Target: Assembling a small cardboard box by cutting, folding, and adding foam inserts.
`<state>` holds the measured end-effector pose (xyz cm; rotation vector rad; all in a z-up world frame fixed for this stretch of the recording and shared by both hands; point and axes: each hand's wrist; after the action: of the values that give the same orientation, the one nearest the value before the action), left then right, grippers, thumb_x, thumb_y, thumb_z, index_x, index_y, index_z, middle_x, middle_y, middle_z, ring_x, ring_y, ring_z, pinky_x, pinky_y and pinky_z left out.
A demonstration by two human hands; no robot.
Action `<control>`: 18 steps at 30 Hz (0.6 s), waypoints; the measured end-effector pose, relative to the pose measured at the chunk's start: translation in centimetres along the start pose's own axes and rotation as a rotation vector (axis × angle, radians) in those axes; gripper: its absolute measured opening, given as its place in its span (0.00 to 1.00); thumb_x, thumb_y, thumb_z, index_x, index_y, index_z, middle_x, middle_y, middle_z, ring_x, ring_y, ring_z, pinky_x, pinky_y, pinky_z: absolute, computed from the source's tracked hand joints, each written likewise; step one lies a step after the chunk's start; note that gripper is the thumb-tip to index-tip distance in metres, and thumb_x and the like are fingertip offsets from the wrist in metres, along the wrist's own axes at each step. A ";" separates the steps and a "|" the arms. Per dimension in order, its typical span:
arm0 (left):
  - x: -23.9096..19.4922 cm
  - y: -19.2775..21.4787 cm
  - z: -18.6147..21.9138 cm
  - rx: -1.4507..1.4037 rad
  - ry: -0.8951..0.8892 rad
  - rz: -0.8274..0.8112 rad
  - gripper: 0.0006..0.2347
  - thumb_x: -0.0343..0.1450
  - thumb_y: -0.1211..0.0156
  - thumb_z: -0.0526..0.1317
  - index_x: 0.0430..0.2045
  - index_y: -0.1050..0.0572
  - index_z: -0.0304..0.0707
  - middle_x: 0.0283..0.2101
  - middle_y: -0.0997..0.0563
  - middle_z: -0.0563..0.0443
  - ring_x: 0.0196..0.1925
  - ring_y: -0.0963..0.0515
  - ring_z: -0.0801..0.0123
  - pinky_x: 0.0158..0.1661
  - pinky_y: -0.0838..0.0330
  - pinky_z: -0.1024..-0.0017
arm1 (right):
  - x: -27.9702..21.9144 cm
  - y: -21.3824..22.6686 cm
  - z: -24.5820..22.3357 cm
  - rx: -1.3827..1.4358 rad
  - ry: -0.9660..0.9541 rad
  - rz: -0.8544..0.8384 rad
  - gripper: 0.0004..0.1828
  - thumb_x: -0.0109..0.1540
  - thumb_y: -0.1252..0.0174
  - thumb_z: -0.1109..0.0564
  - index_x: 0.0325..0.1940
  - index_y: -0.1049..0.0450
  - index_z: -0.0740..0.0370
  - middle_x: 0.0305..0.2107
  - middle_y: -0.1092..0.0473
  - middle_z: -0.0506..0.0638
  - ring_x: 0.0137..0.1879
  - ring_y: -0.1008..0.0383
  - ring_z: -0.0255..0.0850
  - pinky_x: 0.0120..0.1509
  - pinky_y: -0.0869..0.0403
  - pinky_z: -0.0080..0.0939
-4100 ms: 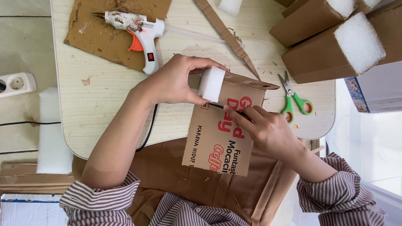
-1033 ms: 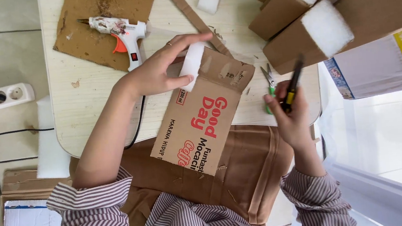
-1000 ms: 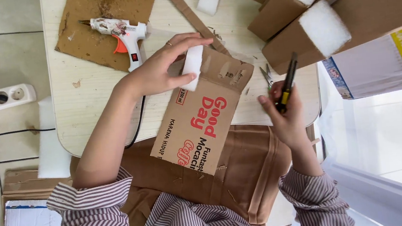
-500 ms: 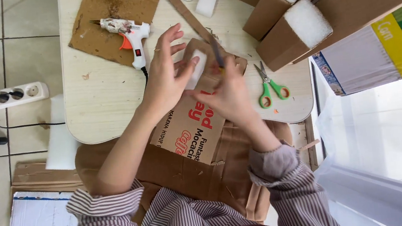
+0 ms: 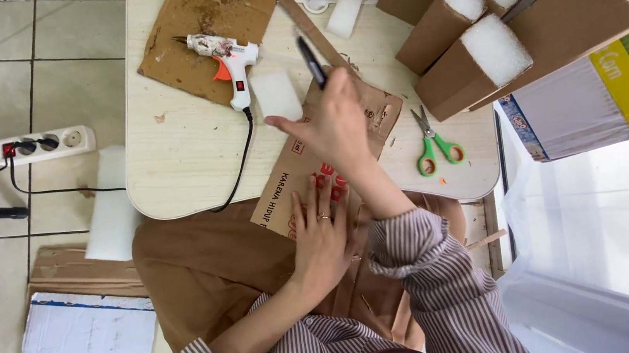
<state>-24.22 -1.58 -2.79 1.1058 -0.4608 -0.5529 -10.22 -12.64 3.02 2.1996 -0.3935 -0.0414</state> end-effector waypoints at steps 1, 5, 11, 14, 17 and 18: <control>-0.1 0.4 -0.2 0.001 -0.002 -0.002 0.40 0.58 0.27 0.46 0.66 0.41 0.34 0.69 0.44 0.27 0.76 0.54 0.34 0.68 0.64 0.33 | 0.2 -0.8 0.4 0.001 -0.002 0.001 0.48 0.51 0.25 0.32 0.51 0.42 0.69 0.41 0.29 0.72 0.47 0.21 0.65 0.45 0.21 0.62; -1.2 1.7 -2.2 0.030 -0.060 -0.032 0.29 0.67 0.37 0.44 0.64 0.37 0.39 0.69 0.41 0.34 0.76 0.51 0.41 0.69 0.60 0.38 | 0.9 -3.2 1.1 0.034 -0.080 -0.220 0.47 0.49 0.25 0.38 0.53 0.45 0.68 0.48 0.31 0.69 0.57 0.25 0.61 0.56 0.23 0.60; -2.1 4.6 -6.3 -0.011 -0.184 -0.312 0.33 0.58 0.32 0.33 0.61 0.35 0.47 0.72 0.44 0.46 0.77 0.54 0.52 0.70 0.64 0.40 | 1.7 -4.8 1.4 -0.119 -0.041 -0.095 0.45 0.48 0.26 0.37 0.52 0.44 0.63 0.42 0.30 0.62 0.52 0.24 0.59 0.52 0.23 0.61; -2.1 5.6 -8.2 -0.042 -0.181 -0.355 0.32 0.57 0.34 0.29 0.59 0.34 0.49 0.71 0.42 0.54 0.78 0.54 0.58 0.70 0.64 0.42 | 2.8 -1.0 3.1 -0.249 -0.107 0.037 0.49 0.47 0.23 0.37 0.57 0.43 0.64 0.42 0.31 0.60 0.50 0.23 0.60 0.48 0.21 0.61; -1.9 7.2 -9.0 -0.066 -0.175 -0.383 0.32 0.58 0.37 0.25 0.58 0.32 0.48 0.71 0.39 0.56 0.78 0.52 0.60 0.70 0.64 0.43 | 4.1 2.3 9.6 -0.406 -0.101 0.140 0.54 0.47 0.20 0.40 0.61 0.44 0.72 0.45 0.31 0.65 0.54 0.25 0.63 0.53 0.23 0.62; -1.5 7.8 -9.2 -0.074 -0.188 -0.396 0.32 0.58 0.39 0.23 0.58 0.32 0.48 0.71 0.39 0.56 0.77 0.52 0.61 0.70 0.64 0.44 | 4.7 3.4 12.3 -0.456 -0.072 0.145 0.58 0.48 0.19 0.42 0.63 0.46 0.79 0.48 0.30 0.71 0.59 0.28 0.68 0.57 0.25 0.66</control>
<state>-18.44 8.49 0.79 1.0837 -0.3802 -1.0201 -8.76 -25.42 -1.41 1.7200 -0.5263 -0.1192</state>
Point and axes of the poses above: each hand's wrist, its own x-axis towards the middle knuckle, its own y-axis out of the back of the hand, z = x × y
